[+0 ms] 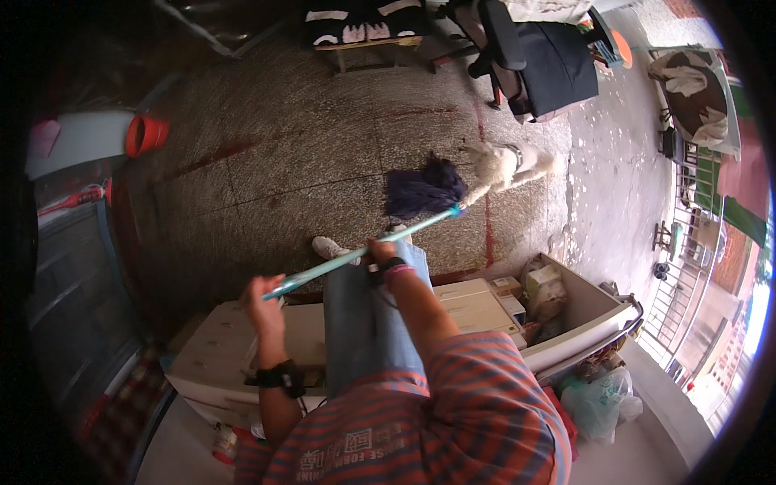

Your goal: The person mops a concrete floor using a mop and a red bucket. They then retrieve pliers from a cabinet drawer and use them to manipulate a wire on the ground.

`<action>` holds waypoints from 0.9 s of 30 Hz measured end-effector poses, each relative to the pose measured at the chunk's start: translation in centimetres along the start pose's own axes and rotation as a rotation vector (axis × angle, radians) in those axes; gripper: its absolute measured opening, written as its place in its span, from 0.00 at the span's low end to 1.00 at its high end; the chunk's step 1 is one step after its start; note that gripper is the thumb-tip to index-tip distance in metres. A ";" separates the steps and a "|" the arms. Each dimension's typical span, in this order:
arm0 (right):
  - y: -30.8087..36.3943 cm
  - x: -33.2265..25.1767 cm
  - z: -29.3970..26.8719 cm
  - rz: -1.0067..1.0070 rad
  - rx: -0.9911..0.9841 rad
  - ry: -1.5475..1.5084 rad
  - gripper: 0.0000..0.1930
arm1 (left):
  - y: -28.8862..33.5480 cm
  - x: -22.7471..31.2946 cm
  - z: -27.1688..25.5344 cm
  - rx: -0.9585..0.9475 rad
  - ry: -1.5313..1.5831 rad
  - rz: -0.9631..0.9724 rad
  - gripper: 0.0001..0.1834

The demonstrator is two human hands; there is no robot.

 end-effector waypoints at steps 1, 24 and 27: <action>0.6 3.1 -3.5 0.179 0.086 -0.076 0.15 | 0.7 -2.6 2.4 -0.053 -0.054 -0.052 0.14; 16.8 23.9 -24.5 0.043 -0.008 -1.307 0.10 | 30.9 -9.4 31.6 -1.603 -0.330 -0.071 0.10; 21.7 13.5 -21.4 -0.064 -0.198 -1.454 0.11 | 33.2 -10.1 30.6 -1.789 -0.419 -0.086 0.14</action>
Point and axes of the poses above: each hand's wrist, its own y-axis away from the middle knuckle, its own z-axis out of the palm, x = y × z, the point moved 9 cm from there along -y, towards the middle knuckle, and after that the axes turned 12 degrees about y, right-handed, at the moved point
